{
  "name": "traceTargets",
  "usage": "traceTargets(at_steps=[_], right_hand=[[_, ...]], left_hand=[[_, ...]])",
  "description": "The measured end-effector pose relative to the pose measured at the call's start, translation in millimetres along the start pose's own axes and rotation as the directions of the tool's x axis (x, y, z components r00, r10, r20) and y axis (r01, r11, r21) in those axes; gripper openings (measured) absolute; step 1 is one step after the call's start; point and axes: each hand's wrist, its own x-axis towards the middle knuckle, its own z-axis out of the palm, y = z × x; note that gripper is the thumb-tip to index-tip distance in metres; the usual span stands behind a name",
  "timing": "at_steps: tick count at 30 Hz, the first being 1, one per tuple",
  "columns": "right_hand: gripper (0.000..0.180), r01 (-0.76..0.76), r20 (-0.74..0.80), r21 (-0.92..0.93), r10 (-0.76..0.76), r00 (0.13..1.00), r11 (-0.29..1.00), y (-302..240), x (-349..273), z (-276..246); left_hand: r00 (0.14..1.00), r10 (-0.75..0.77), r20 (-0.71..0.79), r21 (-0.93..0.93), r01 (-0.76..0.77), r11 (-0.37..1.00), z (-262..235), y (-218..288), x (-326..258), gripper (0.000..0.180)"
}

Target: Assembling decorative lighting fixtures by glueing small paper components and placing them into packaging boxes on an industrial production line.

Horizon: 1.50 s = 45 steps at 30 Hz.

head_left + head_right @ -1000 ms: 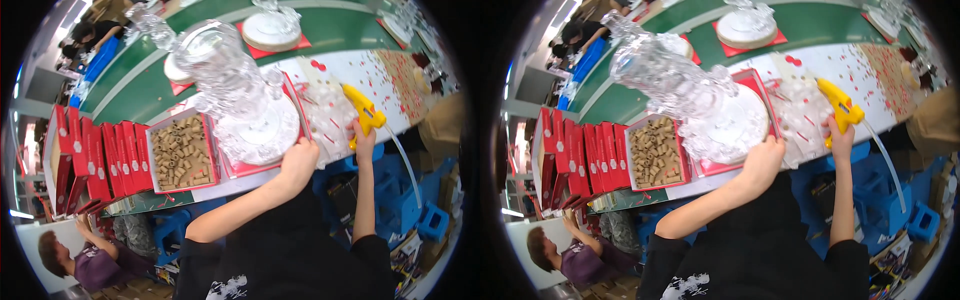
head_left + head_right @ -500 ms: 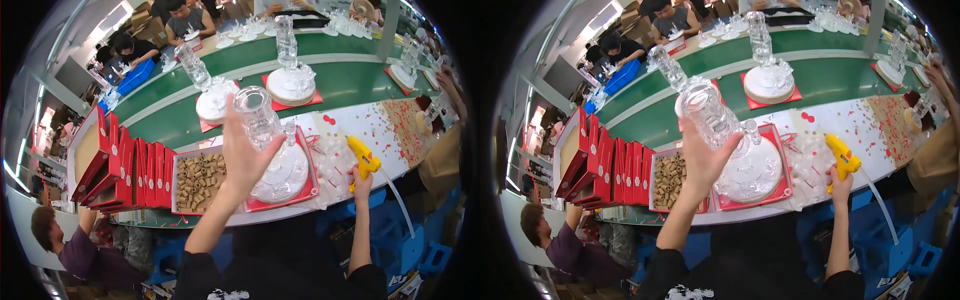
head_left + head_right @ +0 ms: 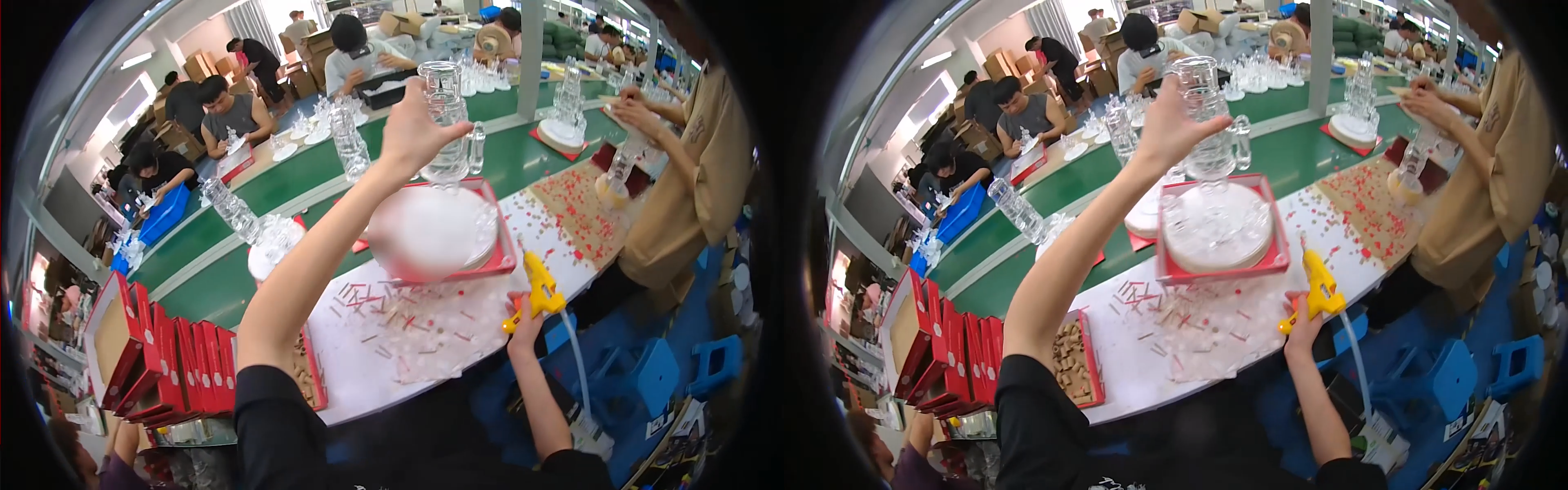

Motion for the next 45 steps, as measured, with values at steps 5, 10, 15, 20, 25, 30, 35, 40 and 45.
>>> traceTargets(at_steps=[5, 10, 15, 20, 25, 30, 35, 40, 45], right_hand=[[0.019, -0.021, 0.015, -0.019, 0.021, 1.0, 1.0, 2, 0, 1], [0.014, 0.069, 0.097, -0.159, -0.054, 0.994, 0.985, 2, -6, 8], [0.015, 0.068, 0.134, -0.22, -0.039, 0.99, 0.973, 5, -13, 26], [0.022, 0.031, 0.26, -0.238, 0.033, 0.965, 0.971, 27, -19, 26], [0.026, 0.152, 0.204, -0.374, -0.079, 0.976, 0.915, 11, 21, -40], [0.03, 0.094, 0.261, -0.362, 0.004, 0.965, 0.927, 16, 32, -30], [0.031, 0.112, 0.286, -0.35, -0.008, 0.958, 0.93, 15, 34, -37], [0.034, 0.099, 0.273, -0.345, -0.001, 0.962, 0.933, 26, 35, -32], [0.035, 0.047, 0.305, -0.142, -0.002, 0.952, 0.989, 23, 33, -30]], left_hand=[[0.965, -0.253, -0.066, -0.071, 0.248, 0.966, 79, -30, 38, 0.073], [0.983, -0.148, -0.107, -0.05, 0.143, 0.988, 153, -72, 31, 0.066], [0.979, -0.03, -0.203, 0.058, 0.043, 0.997, 189, -143, 27, 0.081], [0.965, -0.26, 0.038, 0.223, 0.246, 0.943, 145, -217, -20, 0.083], [0.95, -0.017, 0.311, -0.56, 0.198, 0.805, 129, -83, -142, 0.027], [0.942, -0.01, 0.336, -0.181, 0.075, 0.981, -175, 56, -267, 0.035], [0.928, -0.238, -0.286, 0.698, 0.372, 0.612, -387, 109, -276, 0.039], [0.925, -0.336, -0.177, 0.966, 0.228, 0.12, -530, 86, -322, 0.037], [0.838, -0.483, -0.254, 0.91, 0.377, 0.175, -556, 78, -337, 0.014]])
